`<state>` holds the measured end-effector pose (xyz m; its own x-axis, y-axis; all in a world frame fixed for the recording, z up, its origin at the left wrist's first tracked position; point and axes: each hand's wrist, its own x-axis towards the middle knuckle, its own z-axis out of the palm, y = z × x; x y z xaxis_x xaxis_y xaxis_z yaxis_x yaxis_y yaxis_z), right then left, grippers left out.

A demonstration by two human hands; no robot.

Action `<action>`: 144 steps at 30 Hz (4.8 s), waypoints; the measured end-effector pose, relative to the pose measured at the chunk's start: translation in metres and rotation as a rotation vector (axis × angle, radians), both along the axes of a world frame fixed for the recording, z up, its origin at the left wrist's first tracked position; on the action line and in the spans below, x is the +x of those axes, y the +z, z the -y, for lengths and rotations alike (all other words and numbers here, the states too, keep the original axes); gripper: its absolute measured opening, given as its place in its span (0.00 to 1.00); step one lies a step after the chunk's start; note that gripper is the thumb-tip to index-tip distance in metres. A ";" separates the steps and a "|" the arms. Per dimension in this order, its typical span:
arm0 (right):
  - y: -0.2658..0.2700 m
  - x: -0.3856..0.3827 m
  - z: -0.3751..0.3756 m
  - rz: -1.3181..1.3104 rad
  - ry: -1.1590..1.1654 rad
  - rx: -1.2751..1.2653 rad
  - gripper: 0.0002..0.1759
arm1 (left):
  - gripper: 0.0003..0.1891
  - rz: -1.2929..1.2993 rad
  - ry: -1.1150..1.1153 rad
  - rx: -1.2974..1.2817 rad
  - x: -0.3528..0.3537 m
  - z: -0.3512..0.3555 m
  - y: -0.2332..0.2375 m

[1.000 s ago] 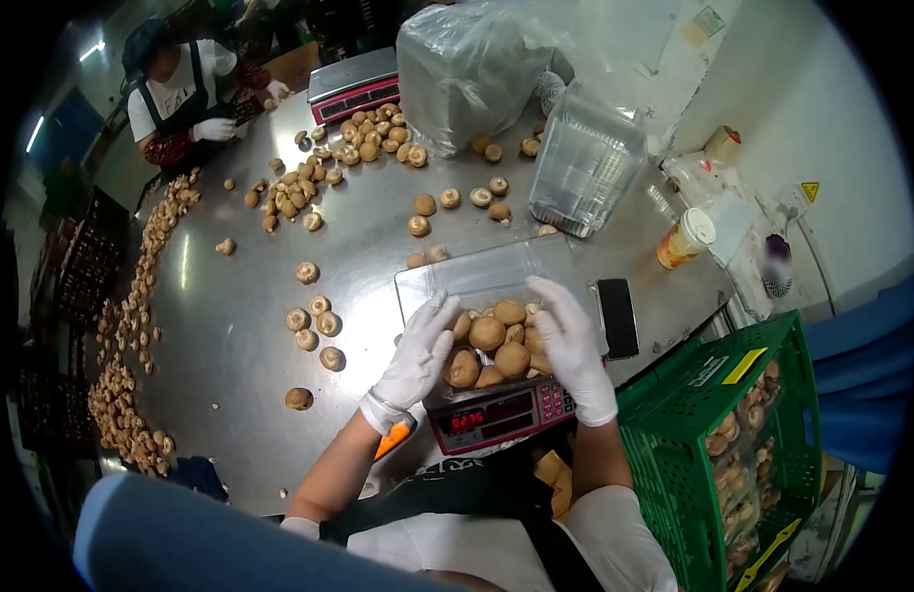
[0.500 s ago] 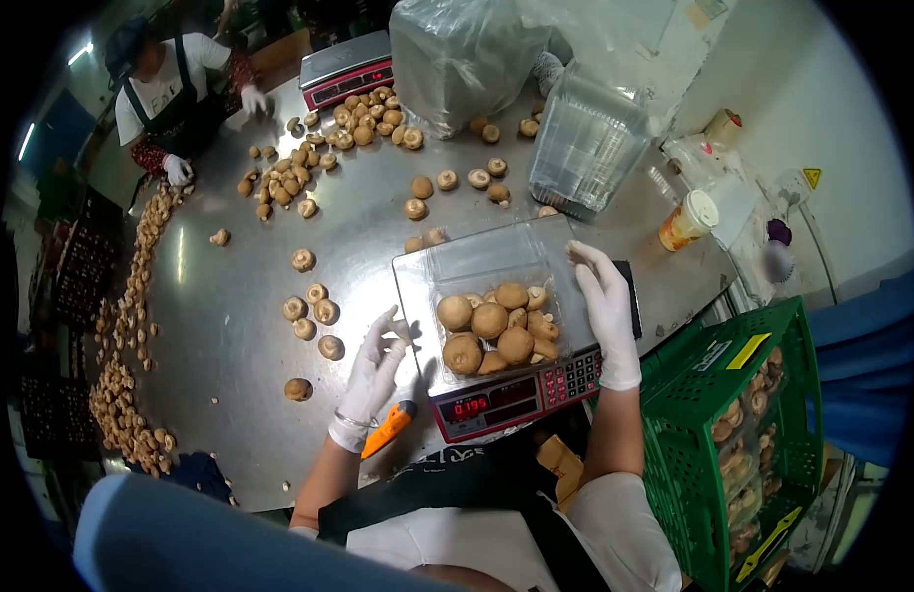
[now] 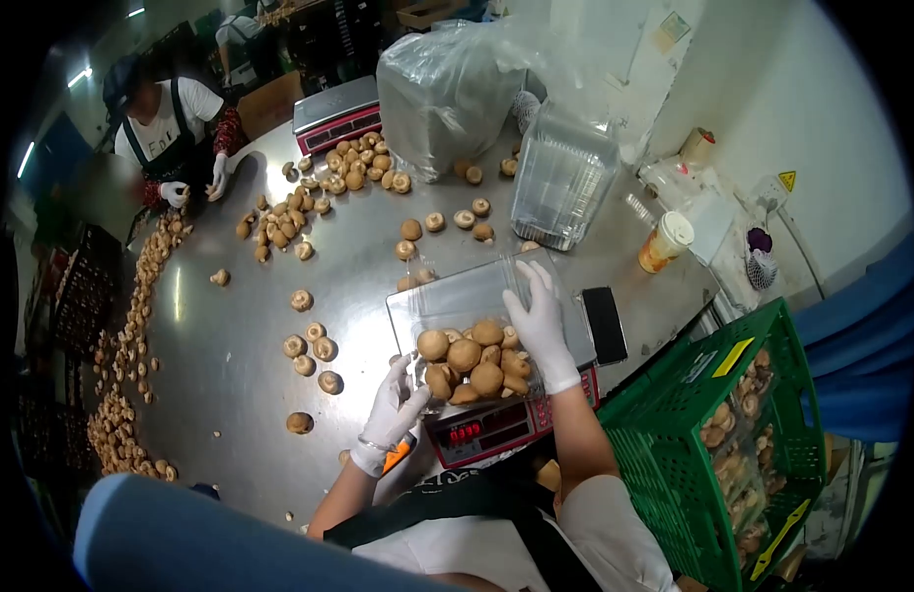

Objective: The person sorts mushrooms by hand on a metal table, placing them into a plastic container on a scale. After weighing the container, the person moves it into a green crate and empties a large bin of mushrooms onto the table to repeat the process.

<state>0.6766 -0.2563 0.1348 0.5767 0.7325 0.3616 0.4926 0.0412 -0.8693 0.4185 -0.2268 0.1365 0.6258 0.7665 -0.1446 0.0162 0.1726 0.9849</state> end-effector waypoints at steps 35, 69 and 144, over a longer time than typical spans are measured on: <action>0.075 -0.049 0.076 0.441 0.212 -0.179 0.14 | 0.23 -0.746 0.436 0.733 -0.145 -0.001 -0.095; 0.045 0.007 0.007 0.005 -0.033 -0.423 0.27 | 0.25 0.041 0.104 -0.155 -0.061 0.014 -0.003; 0.055 0.217 0.434 0.368 -1.549 -0.646 0.16 | 0.35 -0.147 -0.192 -0.026 0.017 -0.048 -0.010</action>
